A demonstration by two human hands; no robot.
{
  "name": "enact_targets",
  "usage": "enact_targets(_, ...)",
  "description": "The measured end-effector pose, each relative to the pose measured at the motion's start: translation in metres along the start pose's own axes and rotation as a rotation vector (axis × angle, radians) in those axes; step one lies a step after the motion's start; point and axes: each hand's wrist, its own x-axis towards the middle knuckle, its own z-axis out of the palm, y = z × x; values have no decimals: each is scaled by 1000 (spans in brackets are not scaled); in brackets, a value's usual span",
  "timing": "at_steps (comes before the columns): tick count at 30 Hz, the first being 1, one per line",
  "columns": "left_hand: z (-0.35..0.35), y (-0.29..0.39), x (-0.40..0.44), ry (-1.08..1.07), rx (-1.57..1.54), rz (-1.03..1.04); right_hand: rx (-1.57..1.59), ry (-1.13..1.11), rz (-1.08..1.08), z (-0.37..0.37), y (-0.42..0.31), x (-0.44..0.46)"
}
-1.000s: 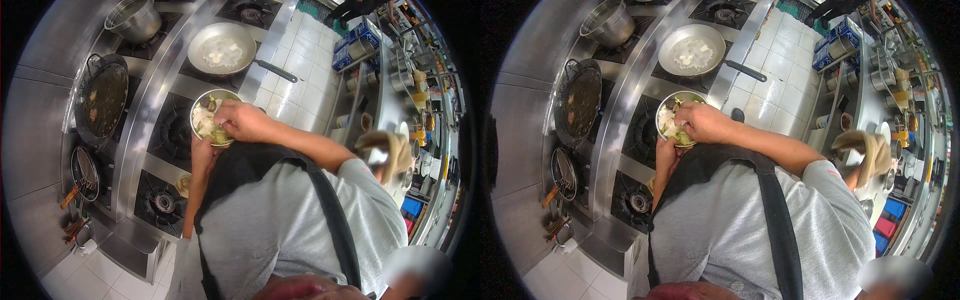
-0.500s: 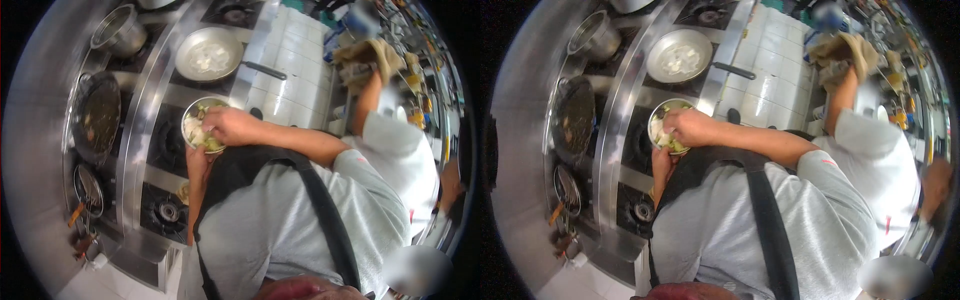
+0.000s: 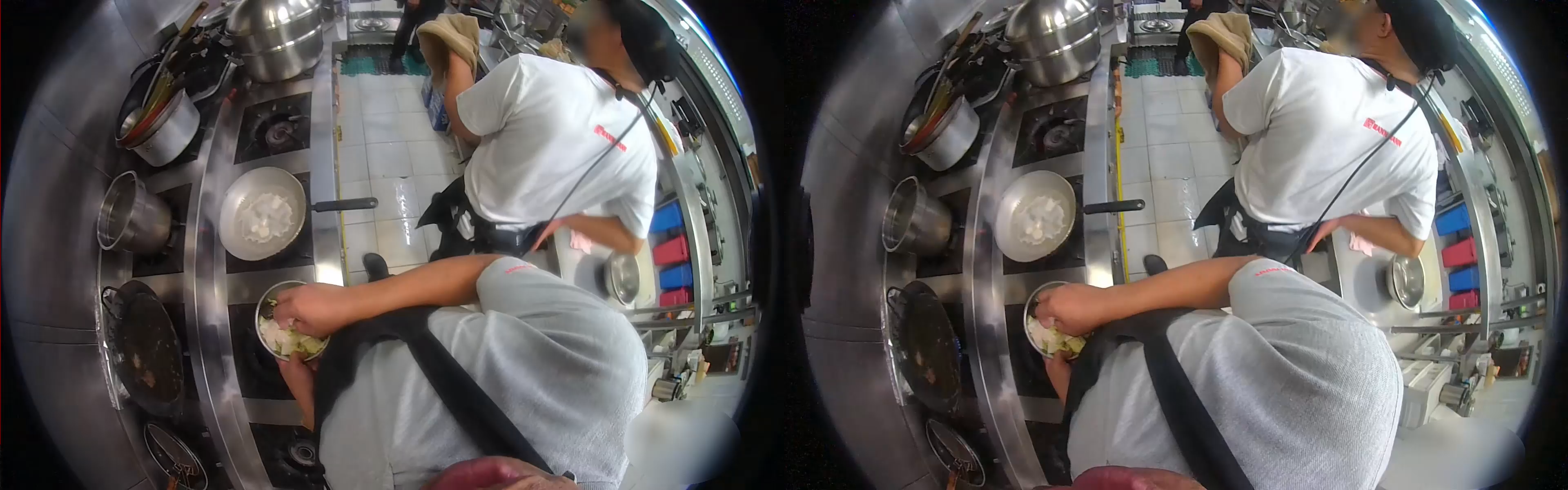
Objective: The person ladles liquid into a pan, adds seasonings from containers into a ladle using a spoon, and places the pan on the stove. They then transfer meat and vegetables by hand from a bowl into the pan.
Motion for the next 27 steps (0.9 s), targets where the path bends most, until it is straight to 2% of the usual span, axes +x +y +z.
enact_targets(1, -10, -12, 6, -39, 123, 70, 1, -9, 16, -4, -2, 0)
enact_targets(2, -8, -7, 6, -99, 100, 84, 12, -11, 17, -6, -4, 1)
enact_targets(5, 20, 24, -8, -72, -60, 50, 31, -1, 11, -5, -2, 2)
enact_targets(11, -7, -5, 5, -120, 232, 172, 27, -24, -34, -8, -2, 4)
enact_targets(13, 0, -8, 4, -126, 337, 377, 39, -54, 7, -7, -1, 5)
enact_targets(14, 13, -6, 0, -27, 109, 274, 3, 13, -125, -1, 7, 5)
enact_targets(15, 14, -3, 2, -32, 86, 307, 17, -6, -34, 0, 5, 4)
enact_targets(17, 7, -6, 4, -84, 89, 215, 28, -3, -60, -2, 4, 3)
enact_targets(21, 13, 2, -1, -68, 251, 327, 43, -27, -47, -8, -2, 3)
enact_targets(23, 33, 32, -16, 17, -182, 26, 54, -17, -63, -8, -3, 1)
enact_targets(27, 24, 19, -12, -14, -20, 108, 33, -16, -47, -9, -5, -1)
